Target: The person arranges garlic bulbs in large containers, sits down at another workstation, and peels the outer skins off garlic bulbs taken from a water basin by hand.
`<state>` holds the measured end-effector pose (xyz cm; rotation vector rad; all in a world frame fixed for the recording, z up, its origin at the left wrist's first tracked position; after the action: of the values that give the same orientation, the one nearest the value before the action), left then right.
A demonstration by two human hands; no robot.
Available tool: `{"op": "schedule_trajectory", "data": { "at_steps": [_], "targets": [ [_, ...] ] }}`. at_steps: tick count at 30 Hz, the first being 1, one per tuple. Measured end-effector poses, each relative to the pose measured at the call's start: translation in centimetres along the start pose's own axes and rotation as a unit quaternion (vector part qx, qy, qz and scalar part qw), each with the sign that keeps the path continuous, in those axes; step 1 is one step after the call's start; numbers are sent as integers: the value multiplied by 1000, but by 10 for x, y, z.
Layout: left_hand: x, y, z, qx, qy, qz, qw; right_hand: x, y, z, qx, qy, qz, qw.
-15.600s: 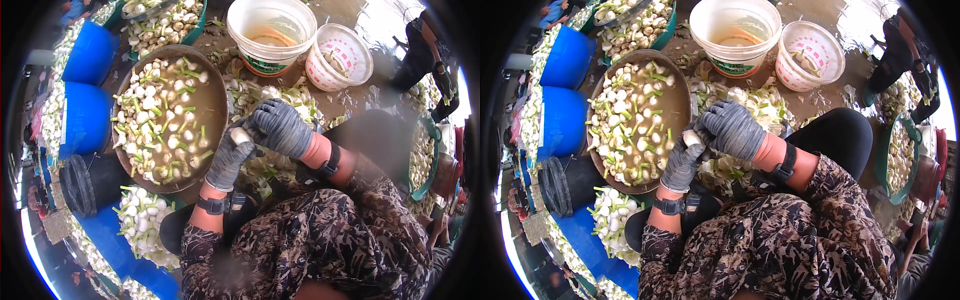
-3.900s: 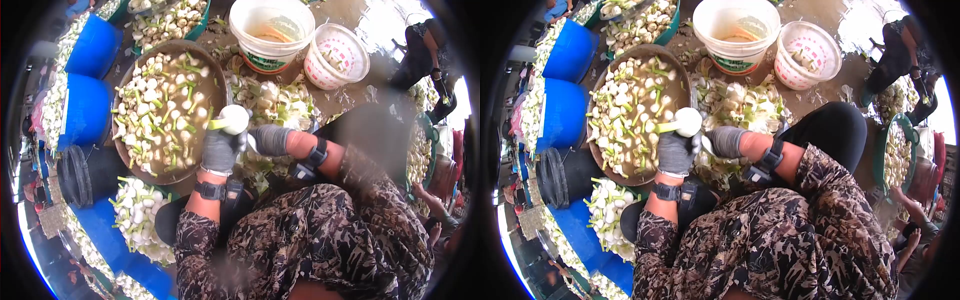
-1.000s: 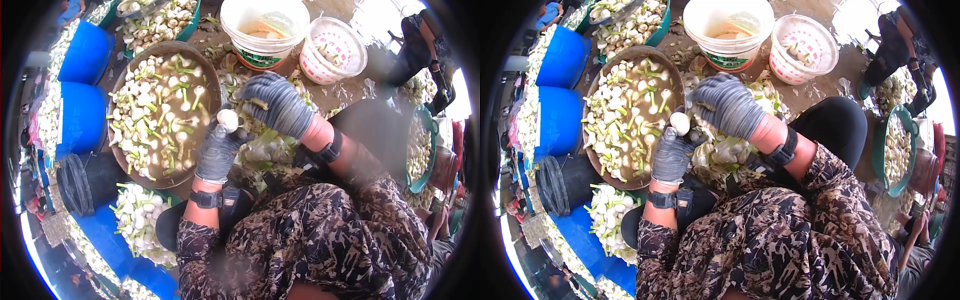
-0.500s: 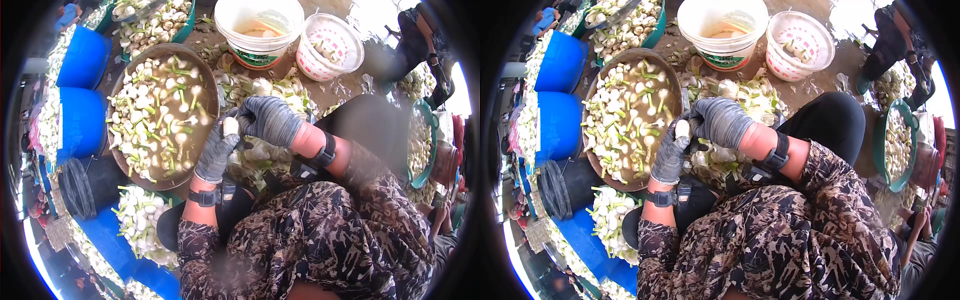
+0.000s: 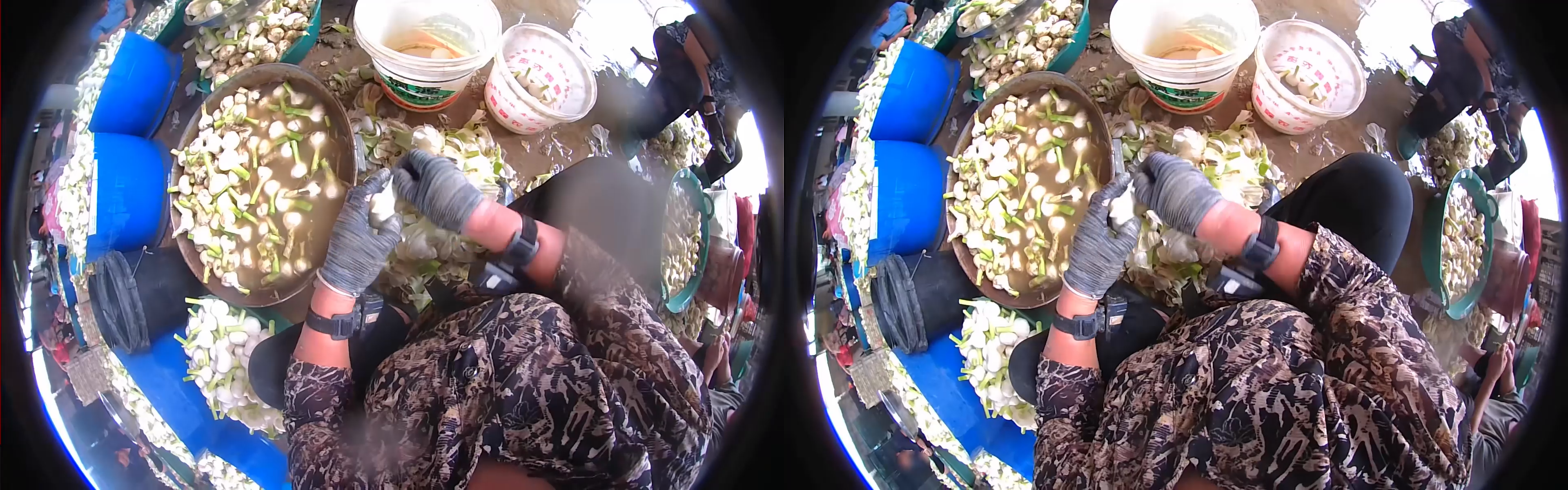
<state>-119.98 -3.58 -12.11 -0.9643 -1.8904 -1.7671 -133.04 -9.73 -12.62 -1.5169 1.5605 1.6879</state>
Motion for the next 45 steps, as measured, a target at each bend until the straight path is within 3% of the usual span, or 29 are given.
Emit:
{"op": "schedule_trajectory", "data": {
  "at_steps": [2, 3, 4, 7, 8, 10, 14, 16, 17, 20, 21, 22, 24, 25, 26, 28, 29, 34, 36, 38, 40, 42, 43, 44, 45],
  "targets": [
    [3, 1, 1, -24, 24, -14, 999, 64, -6, -8, -38, -280, -153, 947],
    [-2, 2, 2, -8, 49, 68, 996, 70, -2, -12, -63, -300, -172, 936],
    [-4, 4, 1, 10, 75, 149, 986, 62, 4, -11, -63, -300, -172, 936],
    [-7, 10, 2, 11, 87, 97, 991, 12, 13, -11, -46, -88, -301, 948],
    [-8, 9, 2, -2, 82, 55, 995, -6, 19, -12, -63, 25, -199, 978],
    [-9, 5, -1, -4, 65, 22, 998, -18, 12, -11, -126, 32, -113, 985],
    [-3, 1, 0, -50, 132, 23, 990, -3, -4, -5, -125, -13, -100, 987],
    [9, 5, -7, -12, 31, 14, 999, 27, -4, -6, -54, -179, -205, 961],
    [4, 3, -6, 0, 11, 41, 999, 35, -4, -7, -38, -201, -241, 949],
    [1, 8, -3, 16, 52, 41, 998, 30, 1, -6, -52, -213, -265, 939],
    [-3, 8, -3, 29, 44, 41, 998, 26, 1, -7, -128, -205, -216, 946],
    [-7, 4, -3, 28, 41, 41, 998, 24, 2, -6, -125, -204, -216, 947],
    [-12, -3, -3, 43, 60, 217, 973, 13, -4, -1, -191, -134, -131, 964],
    [-15, -7, -1, 53, 128, 262, 955, 10, -4, -2, -176, -122, -133, 968],
    [-20, -8, 0, 52, 130, 261, 955, 11, -6, -1, -177, -123, -135, 967],
    [-43, -25, 5, -33, 273, 326, 904, 15, -6, -1, -156, -138, -175, 962],
    [-46, -31, 9, -12, 288, 400, 870, 17, -2, -1, -160, -140, -166, 963],
    [-31, -29, 3, -27, 210, 426, 880, 71, 26, -18, -23, -221, -136, 965],
    [-12, -29, 0, -53, 174, 574, 799, 80, 45, -22, -35, -195, 101, 975],
    [-5, -27, -3, -51, 162, 568, 806, 80, 48, -3, -101, -322, 178, 924],
    [-18, -18, -8, 10, 112, 344, 932, 66, 44, 10, -47, -330, 109, 937],
    [-6, -16, -14, 1, 147, 309, 940, 70, 21, 12, -18, -231, -98, 968],
    [-6, -23, -18, -9, 109, 232, 966, 69, 6, 21, -8, -349, -379, 857],
    [-10, -32, -20, -16, 71, 152, 986, 57, -12, 27, 3, -425, -622, 657],
    [-14, -41, -23, -31, 29, 15, 999, 59, -12, 24, 18, -426, -603, 674]
  ]
}}
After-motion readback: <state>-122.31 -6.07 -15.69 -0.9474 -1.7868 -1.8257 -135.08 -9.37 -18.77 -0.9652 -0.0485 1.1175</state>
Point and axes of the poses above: each hand's wrist, its own z-axis away from the middle knuckle, its own y-axis out of the back of the hand, x = y × z, the point moved 6 cm from there along -z, towards the middle knuckle, and after that the axes turned 12 degrees about -z, right-handed, at the moved point
